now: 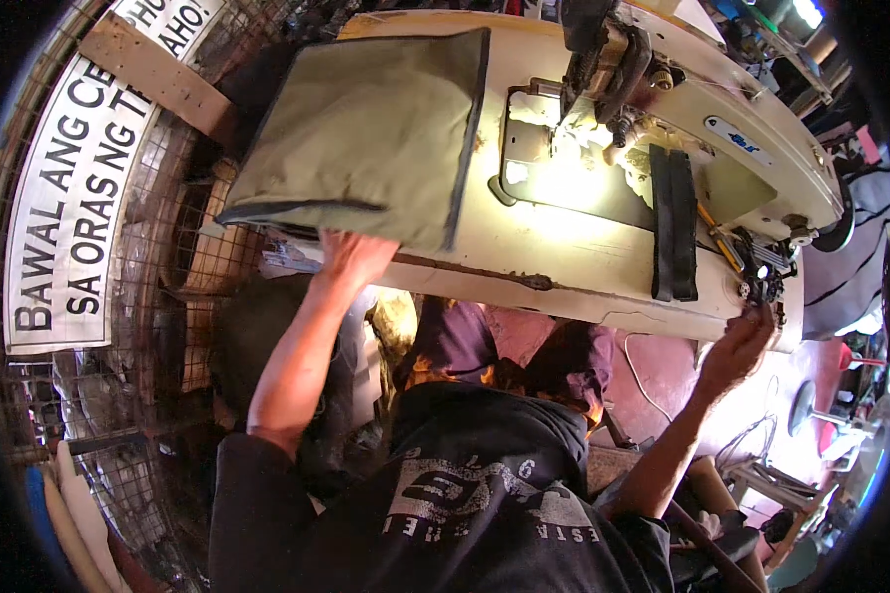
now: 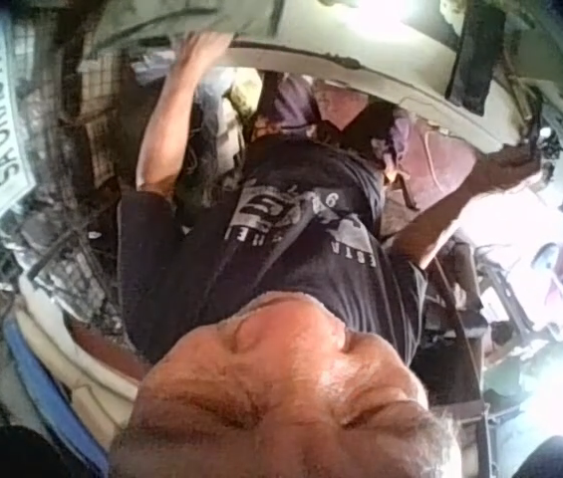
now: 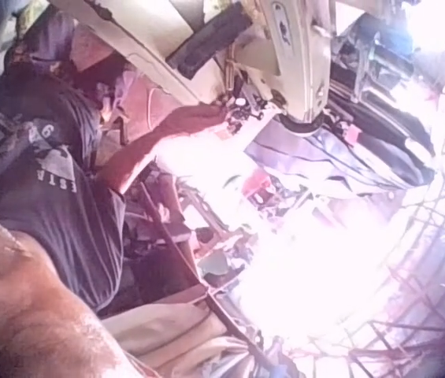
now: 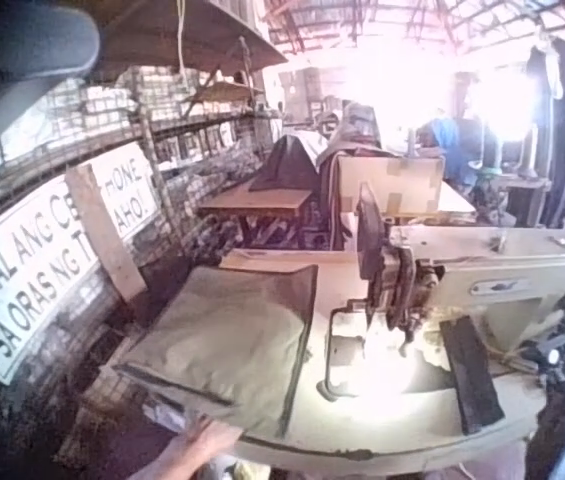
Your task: Sewing the edges and assembly of a green leather bag using an industrial sewing machine.
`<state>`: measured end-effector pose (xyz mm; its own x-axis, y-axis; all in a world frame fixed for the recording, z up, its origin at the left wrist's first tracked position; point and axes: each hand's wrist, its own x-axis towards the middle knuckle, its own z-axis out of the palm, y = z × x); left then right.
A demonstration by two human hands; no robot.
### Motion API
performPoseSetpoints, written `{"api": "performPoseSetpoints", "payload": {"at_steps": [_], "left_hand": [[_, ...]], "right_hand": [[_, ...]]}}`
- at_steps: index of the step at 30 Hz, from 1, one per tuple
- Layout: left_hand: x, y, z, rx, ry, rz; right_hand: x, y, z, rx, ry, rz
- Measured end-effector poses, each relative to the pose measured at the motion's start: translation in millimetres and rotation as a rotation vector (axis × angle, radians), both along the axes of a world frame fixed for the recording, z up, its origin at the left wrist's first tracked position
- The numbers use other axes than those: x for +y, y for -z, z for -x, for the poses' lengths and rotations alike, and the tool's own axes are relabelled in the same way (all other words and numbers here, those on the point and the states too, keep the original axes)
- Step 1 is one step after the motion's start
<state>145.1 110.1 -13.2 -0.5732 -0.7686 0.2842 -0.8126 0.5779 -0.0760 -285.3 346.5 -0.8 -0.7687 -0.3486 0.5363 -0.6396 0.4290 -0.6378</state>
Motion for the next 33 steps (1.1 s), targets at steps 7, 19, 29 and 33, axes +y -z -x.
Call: {"api": "performPoseSetpoints", "payload": {"at_steps": [7,19,29,33], "left_hand": [[-39.0,-2.1,73.4,0.161,-0.124,-0.252],[34.1,-33.5,111.0,0.485,0.256,0.18],[-4.1,-22.2,125.4,0.277,0.343,0.023],[-4.8,-18.2,122.8,0.519,0.312,-0.156]], "right_hand": [[-26.2,-14.4,-90.1,-0.044,-0.431,-0.242],[-37.4,-2.5,-98.9,-0.082,-0.511,-0.306],[-88.1,-20.6,-143.8,-0.235,-0.676,-0.326],[-123.2,-19.1,-158.0,-0.149,-0.746,-0.238]]}}
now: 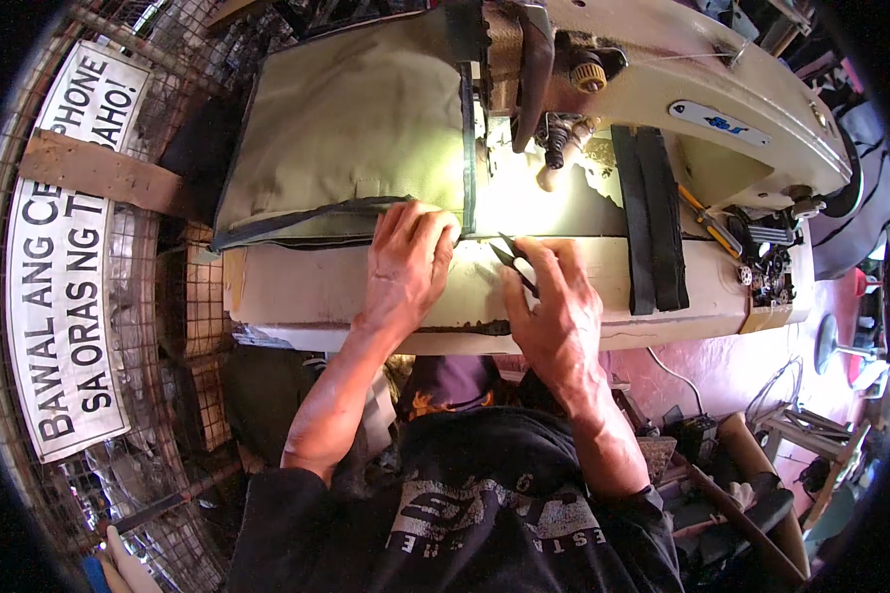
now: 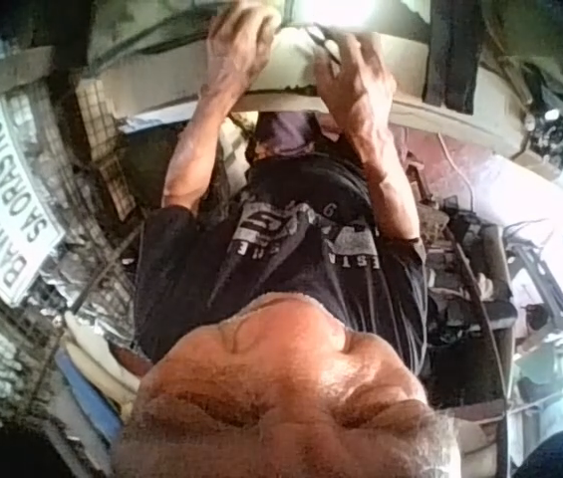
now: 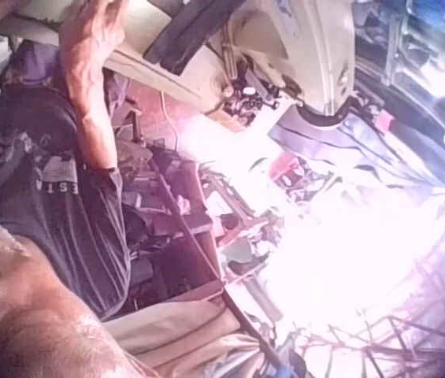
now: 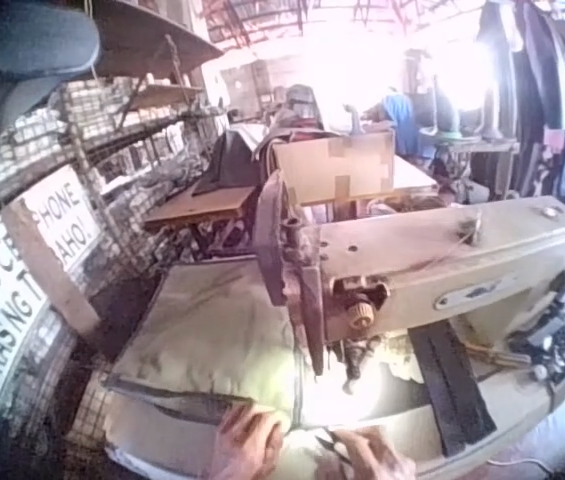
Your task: Sewing the edges and assembly of a green leather bag using an industrial sewing machine.
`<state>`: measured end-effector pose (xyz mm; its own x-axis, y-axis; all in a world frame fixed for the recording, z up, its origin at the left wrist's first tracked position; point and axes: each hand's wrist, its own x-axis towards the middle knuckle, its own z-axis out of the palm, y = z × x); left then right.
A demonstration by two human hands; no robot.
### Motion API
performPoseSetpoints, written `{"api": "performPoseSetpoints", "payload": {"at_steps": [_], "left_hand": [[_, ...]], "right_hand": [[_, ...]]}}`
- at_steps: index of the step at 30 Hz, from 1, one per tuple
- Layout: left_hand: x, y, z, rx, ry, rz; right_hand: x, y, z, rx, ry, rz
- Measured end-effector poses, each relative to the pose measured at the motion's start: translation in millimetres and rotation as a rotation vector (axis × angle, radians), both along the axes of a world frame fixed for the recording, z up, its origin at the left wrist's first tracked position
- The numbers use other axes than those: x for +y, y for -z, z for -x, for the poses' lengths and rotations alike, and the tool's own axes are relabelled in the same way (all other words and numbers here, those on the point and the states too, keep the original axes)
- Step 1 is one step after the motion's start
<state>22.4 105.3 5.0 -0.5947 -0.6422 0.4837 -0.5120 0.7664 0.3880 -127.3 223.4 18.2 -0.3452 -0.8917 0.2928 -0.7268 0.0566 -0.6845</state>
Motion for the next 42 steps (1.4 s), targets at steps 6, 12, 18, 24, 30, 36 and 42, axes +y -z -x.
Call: {"api": "performPoseSetpoints", "payload": {"at_steps": [6,12,18,24,30,36,42], "left_hand": [[-1.3,2.2,-0.8,0.138,0.014,-0.073],[-0.5,1.9,-2.5,0.125,0.051,0.001],[-0.7,0.8,-0.2,0.095,0.067,0.024],[-1.1,-8.5,-27.6,0.25,0.399,-0.15],[3.7,-17.2,-13.2,0.053,0.16,0.191],[0.7,-0.5,10.3,-0.271,0.02,0.228],[-10.5,3.1,8.5,-0.076,-0.002,0.357]], "right_hand": [[-25.9,-1.3,-11.1,-0.026,-0.004,0.036],[-33.0,3.3,-15.5,-0.009,0.012,-0.005],[-34.0,8.3,-17.5,-0.041,-0.011,-0.013],[-2.2,11.9,17.3,-0.011,0.105,0.089],[16.9,23.3,38.8,0.097,0.214,0.151],[17.3,25.1,33.2,0.14,0.216,0.181],[16.2,22.4,36.7,0.176,0.153,0.246]]}}
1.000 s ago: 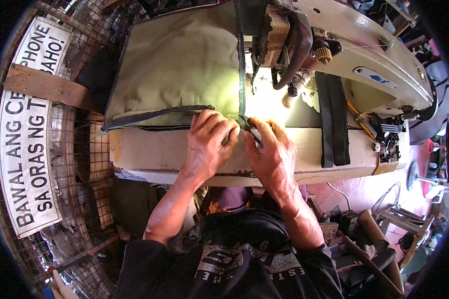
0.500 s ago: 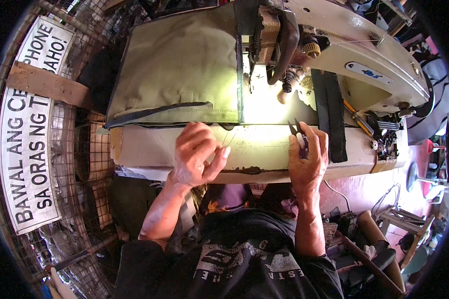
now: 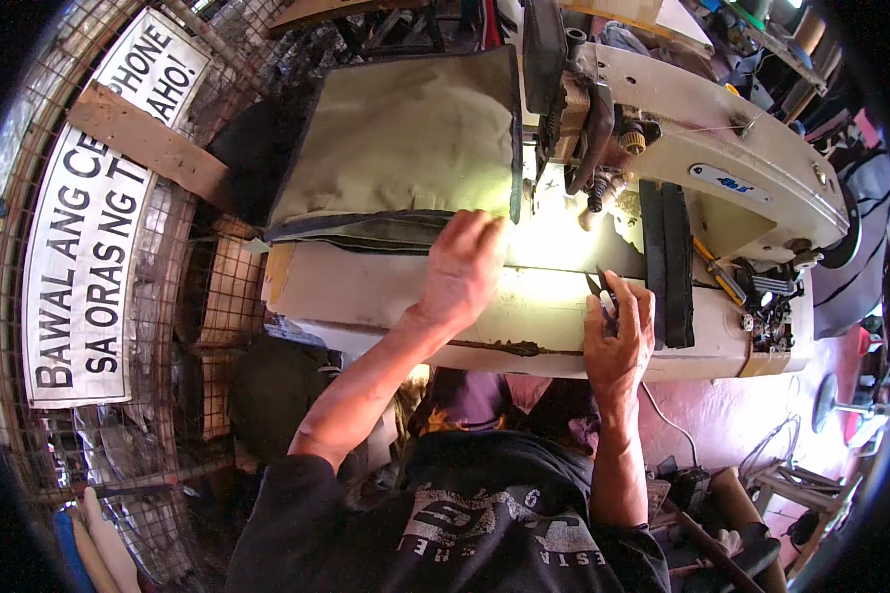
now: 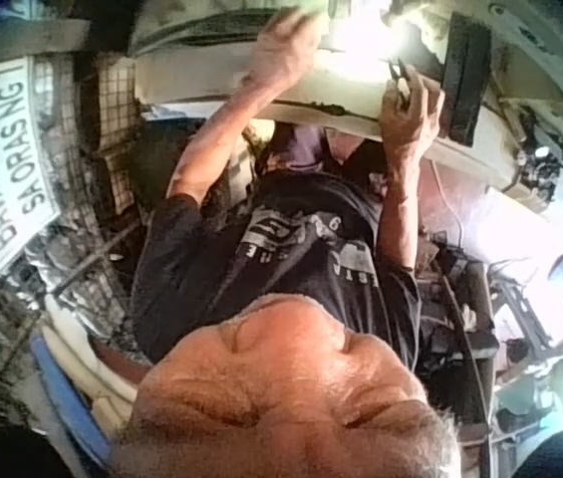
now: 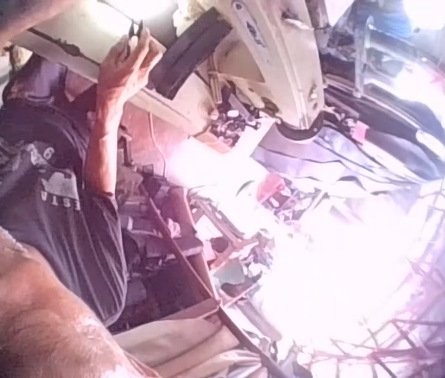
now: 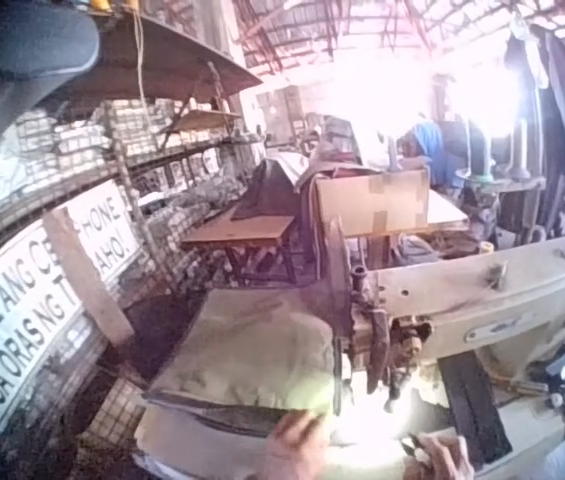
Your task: Sewing the edges and assembly of a green leather bag using an industrial sewing machine.
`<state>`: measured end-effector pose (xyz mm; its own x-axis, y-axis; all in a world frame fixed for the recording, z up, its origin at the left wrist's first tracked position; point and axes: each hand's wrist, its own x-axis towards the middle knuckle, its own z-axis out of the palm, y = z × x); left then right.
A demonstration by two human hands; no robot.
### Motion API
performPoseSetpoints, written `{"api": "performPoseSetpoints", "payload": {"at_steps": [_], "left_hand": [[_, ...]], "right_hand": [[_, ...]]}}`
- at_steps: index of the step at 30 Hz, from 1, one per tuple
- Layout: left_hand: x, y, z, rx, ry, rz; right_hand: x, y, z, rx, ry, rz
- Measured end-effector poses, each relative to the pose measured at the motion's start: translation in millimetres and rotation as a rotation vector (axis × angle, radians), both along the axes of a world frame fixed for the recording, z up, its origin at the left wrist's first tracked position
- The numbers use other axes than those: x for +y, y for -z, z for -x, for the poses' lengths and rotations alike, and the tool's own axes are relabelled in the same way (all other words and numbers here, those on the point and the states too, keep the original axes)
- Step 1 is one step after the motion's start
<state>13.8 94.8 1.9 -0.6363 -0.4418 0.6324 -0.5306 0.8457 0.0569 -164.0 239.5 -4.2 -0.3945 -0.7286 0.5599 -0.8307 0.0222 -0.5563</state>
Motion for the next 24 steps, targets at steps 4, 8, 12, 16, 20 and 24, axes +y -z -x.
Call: {"api": "performPoseSetpoints", "payload": {"at_steps": [4,8,12,16,20,24], "left_hand": [[7.8,-35.3,-13.6,0.631,0.025,-1.207],[13.2,-12.1,-21.8,0.868,0.088,-1.283],[12.4,-5.8,-14.0,0.953,0.059,-1.196],[9.6,-6.6,-31.1,0.885,-0.021,-1.128],[9.1,-10.0,-34.6,0.787,0.003,-1.107],[8.9,-9.4,-37.1,0.749,0.049,-1.107]], "right_hand": [[-0.5,-36.8,-25.6,-0.363,-0.118,-0.163],[-46.2,-47.3,-55.1,-0.472,-0.268,-0.052],[-91.3,4.0,-59.4,-0.861,-0.298,-0.173],[-90.7,5.9,-67.4,-0.704,-0.273,-0.245],[-85.2,-8.3,-64.2,-0.784,-0.283,-0.268],[-65.0,-9.6,-60.9,-0.617,-0.302,-0.247]]}}
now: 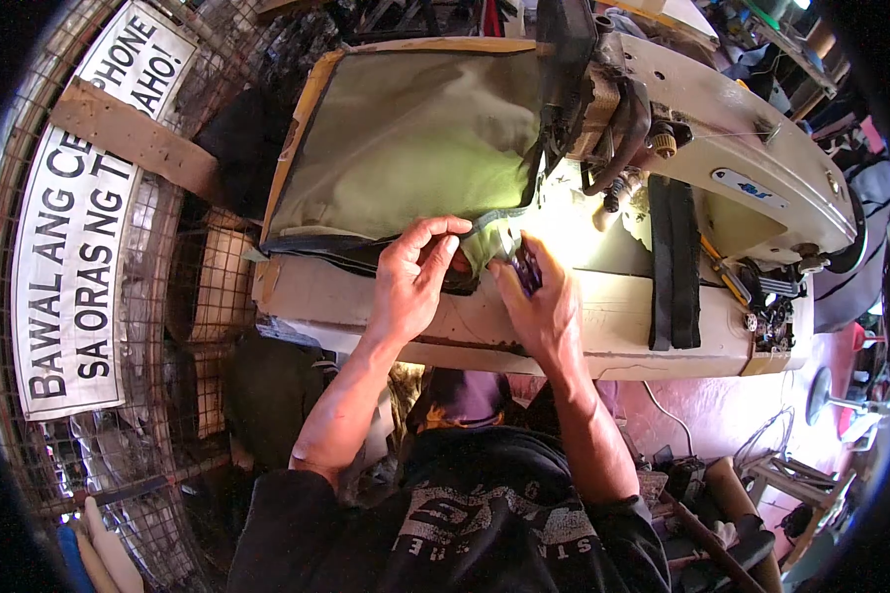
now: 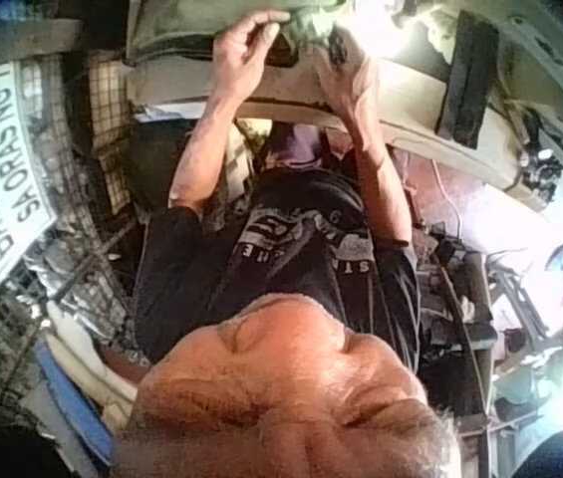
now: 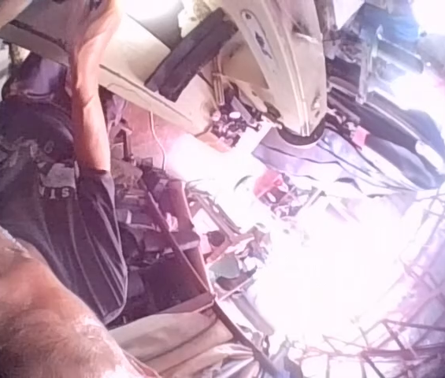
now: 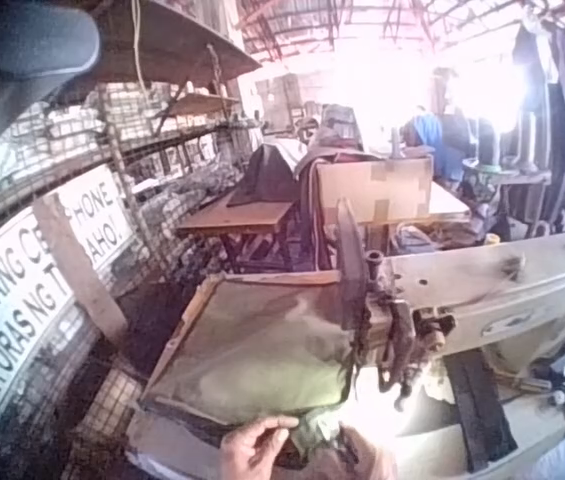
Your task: Sewing the edges and assembly of a green leather bag using an industrial sewing machine.
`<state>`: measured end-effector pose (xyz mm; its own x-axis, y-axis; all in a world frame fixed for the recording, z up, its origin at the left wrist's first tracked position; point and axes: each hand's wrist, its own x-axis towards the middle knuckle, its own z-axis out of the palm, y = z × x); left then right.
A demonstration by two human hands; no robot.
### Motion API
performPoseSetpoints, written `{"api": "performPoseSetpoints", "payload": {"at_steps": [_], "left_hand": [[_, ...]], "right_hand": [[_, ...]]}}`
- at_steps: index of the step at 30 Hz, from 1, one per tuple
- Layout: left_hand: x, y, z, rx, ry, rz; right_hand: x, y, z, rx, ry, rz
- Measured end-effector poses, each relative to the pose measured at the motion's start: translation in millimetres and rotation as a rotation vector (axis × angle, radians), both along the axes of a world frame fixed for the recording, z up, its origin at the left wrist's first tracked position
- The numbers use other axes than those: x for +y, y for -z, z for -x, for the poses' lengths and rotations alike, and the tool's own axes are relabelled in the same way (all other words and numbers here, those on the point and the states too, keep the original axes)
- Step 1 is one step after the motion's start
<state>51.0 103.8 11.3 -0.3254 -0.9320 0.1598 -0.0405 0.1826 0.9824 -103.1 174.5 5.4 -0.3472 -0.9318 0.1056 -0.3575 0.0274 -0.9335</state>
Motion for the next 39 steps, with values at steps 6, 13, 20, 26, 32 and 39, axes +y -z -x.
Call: {"api": "performPoseSetpoints", "payload": {"at_steps": [6,13,20,26,32,39], "left_hand": [[4.3,-5.9,-4.6,-0.058,-0.004,0.031],[4.0,-5.8,-8.7,-0.186,-0.003,0.309],[5.5,3.8,-0.7,-0.054,-0.04,0.106],[5.1,-0.8,-6.0,-0.04,-0.104,0.016],[8.3,-6.3,-17.9,-0.17,-0.147,0.08],[14.0,-14.6,-18.4,-0.301,-0.185,0.293]], "right_hand": [[25.8,-5.2,-10.5,0.204,-0.045,0.141],[8.3,-7.6,-12.2,0.196,-0.1,0.164],[6.2,-4.1,-16.8,0.24,-0.082,0.168],[6.9,-0.8,-16.0,0.249,-0.075,0.16],[7.2,-7.9,-18.3,0.206,-0.06,0.126],[13.6,-9.9,-21.7,0.176,-0.052,0.19]]}}
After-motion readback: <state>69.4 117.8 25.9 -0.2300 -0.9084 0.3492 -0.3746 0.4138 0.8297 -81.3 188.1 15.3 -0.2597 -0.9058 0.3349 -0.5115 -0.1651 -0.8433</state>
